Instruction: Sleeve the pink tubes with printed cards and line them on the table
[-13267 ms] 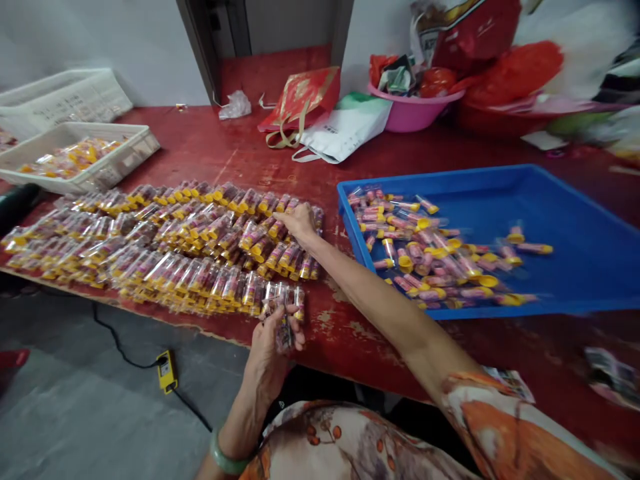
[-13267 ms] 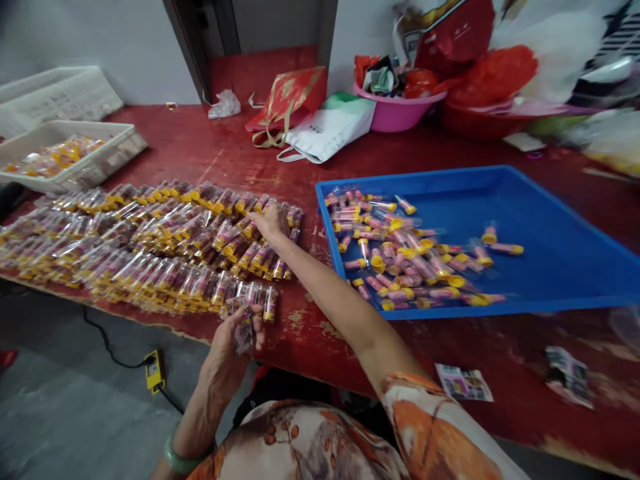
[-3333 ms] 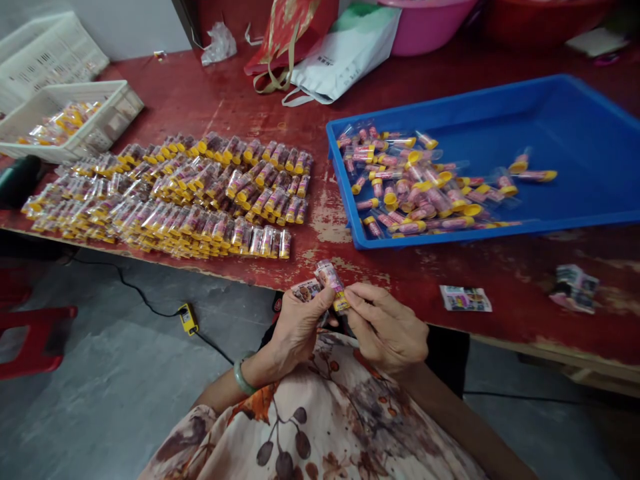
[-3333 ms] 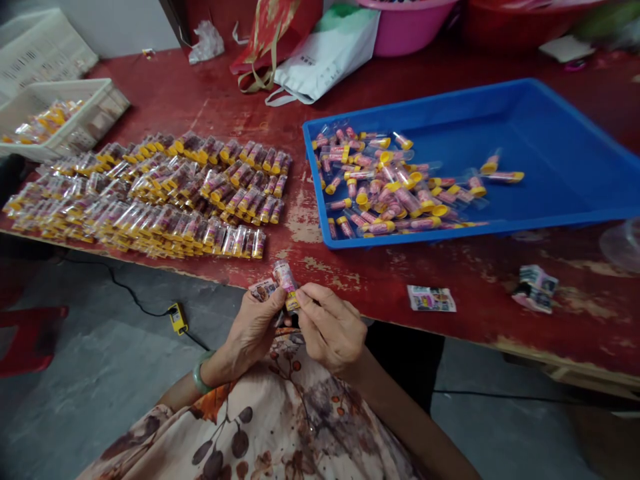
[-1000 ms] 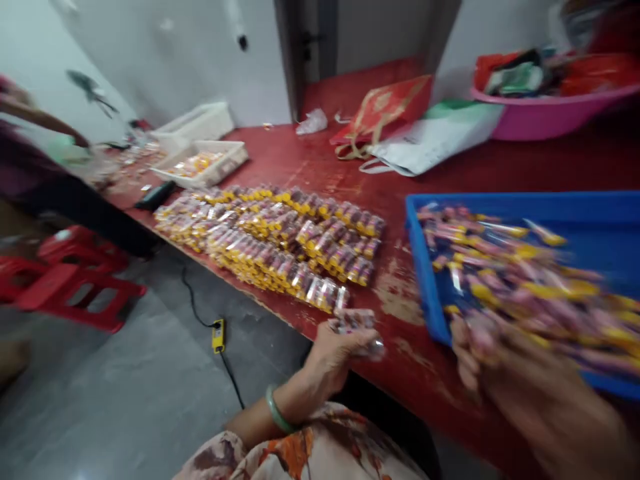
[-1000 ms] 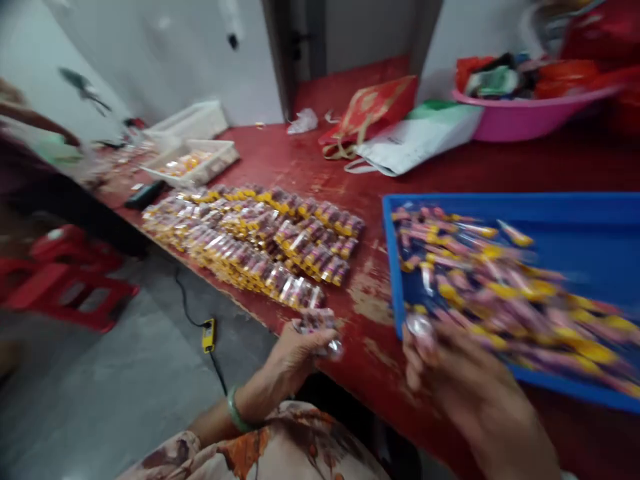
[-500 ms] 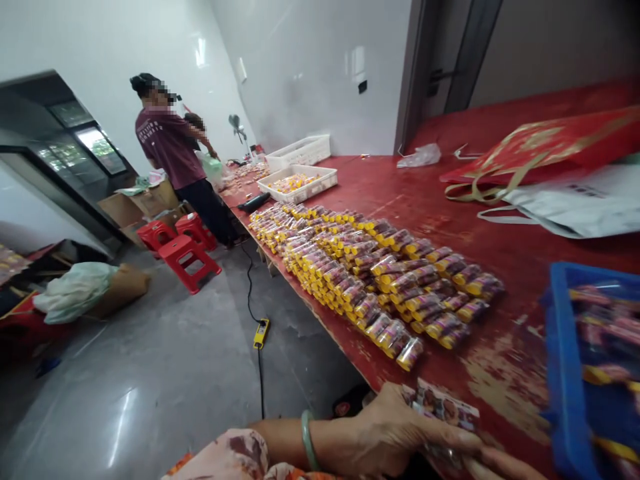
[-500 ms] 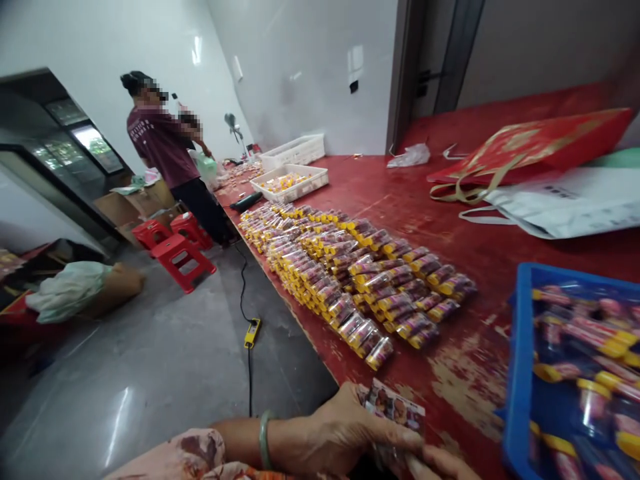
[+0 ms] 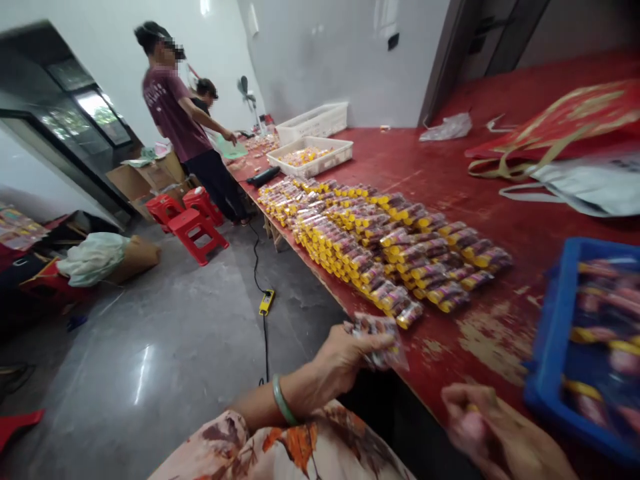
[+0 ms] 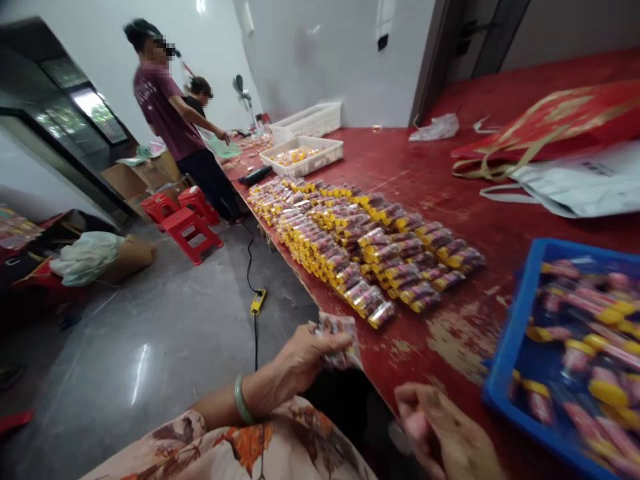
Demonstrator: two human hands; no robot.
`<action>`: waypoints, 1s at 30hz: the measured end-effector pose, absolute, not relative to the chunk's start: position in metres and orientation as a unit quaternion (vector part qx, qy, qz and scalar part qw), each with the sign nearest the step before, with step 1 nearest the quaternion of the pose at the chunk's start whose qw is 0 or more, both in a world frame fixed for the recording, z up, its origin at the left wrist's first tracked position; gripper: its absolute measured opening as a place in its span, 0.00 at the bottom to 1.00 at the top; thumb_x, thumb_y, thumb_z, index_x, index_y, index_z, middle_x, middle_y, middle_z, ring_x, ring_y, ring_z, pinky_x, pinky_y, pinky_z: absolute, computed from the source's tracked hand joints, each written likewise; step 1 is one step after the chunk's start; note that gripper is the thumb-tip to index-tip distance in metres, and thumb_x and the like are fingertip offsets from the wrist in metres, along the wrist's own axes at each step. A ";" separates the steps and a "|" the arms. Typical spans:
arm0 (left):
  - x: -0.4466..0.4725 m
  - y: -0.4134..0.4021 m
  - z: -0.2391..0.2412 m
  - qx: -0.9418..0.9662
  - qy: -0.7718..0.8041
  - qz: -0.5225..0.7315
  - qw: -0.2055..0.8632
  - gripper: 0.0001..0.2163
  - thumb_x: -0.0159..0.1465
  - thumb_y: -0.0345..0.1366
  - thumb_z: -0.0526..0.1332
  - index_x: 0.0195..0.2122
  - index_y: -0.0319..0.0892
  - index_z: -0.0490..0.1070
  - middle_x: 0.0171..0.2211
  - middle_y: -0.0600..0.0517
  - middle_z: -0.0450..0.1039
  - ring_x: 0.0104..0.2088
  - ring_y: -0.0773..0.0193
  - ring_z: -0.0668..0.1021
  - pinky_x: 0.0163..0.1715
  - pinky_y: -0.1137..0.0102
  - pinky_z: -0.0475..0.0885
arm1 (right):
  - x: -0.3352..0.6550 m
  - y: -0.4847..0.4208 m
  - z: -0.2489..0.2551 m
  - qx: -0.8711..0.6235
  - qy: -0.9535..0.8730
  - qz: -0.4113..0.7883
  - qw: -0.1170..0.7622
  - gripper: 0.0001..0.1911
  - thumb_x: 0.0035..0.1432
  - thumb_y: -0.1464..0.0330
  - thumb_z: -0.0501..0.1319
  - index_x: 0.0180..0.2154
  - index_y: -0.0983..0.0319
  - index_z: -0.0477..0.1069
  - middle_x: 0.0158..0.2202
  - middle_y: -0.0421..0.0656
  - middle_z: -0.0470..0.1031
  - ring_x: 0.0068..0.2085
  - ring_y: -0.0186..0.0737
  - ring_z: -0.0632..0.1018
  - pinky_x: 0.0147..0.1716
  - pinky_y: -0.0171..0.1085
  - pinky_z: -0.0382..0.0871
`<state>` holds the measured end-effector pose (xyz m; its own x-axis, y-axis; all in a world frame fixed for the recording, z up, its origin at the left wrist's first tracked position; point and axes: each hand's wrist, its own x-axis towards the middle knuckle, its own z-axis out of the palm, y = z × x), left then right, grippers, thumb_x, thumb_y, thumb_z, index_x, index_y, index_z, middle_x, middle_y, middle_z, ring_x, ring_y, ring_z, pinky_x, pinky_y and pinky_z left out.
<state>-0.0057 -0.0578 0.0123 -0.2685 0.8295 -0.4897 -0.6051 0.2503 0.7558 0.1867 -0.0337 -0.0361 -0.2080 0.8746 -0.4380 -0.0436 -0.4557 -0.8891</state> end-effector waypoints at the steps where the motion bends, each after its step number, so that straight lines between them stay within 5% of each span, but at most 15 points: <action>1: -0.008 -0.057 0.015 0.101 0.526 0.598 0.597 0.23 0.35 0.40 0.77 0.33 0.34 0.78 0.27 0.49 0.76 0.23 0.66 0.75 0.25 0.70 0.70 | 0.186 -0.036 -0.029 -0.509 -0.378 0.694 0.342 0.19 0.41 0.52 0.69 0.30 0.60 0.75 0.26 0.43 0.74 0.25 0.40 0.75 0.22 0.37 0.73; 5: -0.012 -0.050 0.024 0.089 0.518 0.605 0.598 0.23 0.35 0.39 0.78 0.32 0.37 0.77 0.27 0.52 0.76 0.23 0.67 0.75 0.23 0.72 0.70 | 0.178 -0.044 -0.010 -0.401 -0.404 0.695 0.440 0.17 0.48 0.60 0.69 0.39 0.60 0.74 0.26 0.40 0.72 0.25 0.34 0.73 0.25 0.33 0.71; 9: -0.014 -0.043 0.023 0.090 0.490 0.607 0.619 0.18 0.40 0.37 0.77 0.31 0.38 0.75 0.25 0.55 0.75 0.22 0.70 0.74 0.20 0.75 0.69 | 0.168 -0.052 -0.008 -0.399 -0.534 0.529 0.525 0.09 0.54 0.66 0.65 0.39 0.59 0.74 0.41 0.43 0.72 0.32 0.35 0.76 0.30 0.34 0.72; 13: -0.013 -0.040 0.018 0.069 0.467 0.590 0.654 0.17 0.43 0.37 0.76 0.32 0.38 0.75 0.27 0.53 0.76 0.23 0.70 0.75 0.21 0.75 0.71 | 0.159 -0.054 -0.004 -0.395 -0.642 0.365 0.547 0.09 0.56 0.71 0.64 0.40 0.58 0.74 0.41 0.44 0.73 0.41 0.40 0.76 0.38 0.37 0.73; 23: -0.011 -0.042 0.024 0.002 0.468 0.584 0.663 0.17 0.43 0.36 0.76 0.32 0.39 0.76 0.29 0.53 0.78 0.26 0.68 0.78 0.25 0.73 0.76 | 0.138 -0.049 -0.013 -0.367 -0.741 0.073 0.558 0.17 0.54 0.75 0.65 0.47 0.59 0.71 0.40 0.44 0.76 0.38 0.38 0.79 0.35 0.36 0.76; 30: -0.009 -0.043 0.015 0.042 0.471 0.579 0.664 0.16 0.47 0.37 0.74 0.35 0.39 0.76 0.33 0.51 0.78 0.30 0.66 0.78 0.29 0.70 0.77 | 0.133 -0.053 -0.017 -0.396 -0.737 -0.012 0.548 0.15 0.53 0.74 0.68 0.44 0.63 0.71 0.36 0.45 0.78 0.36 0.38 0.80 0.33 0.33 0.76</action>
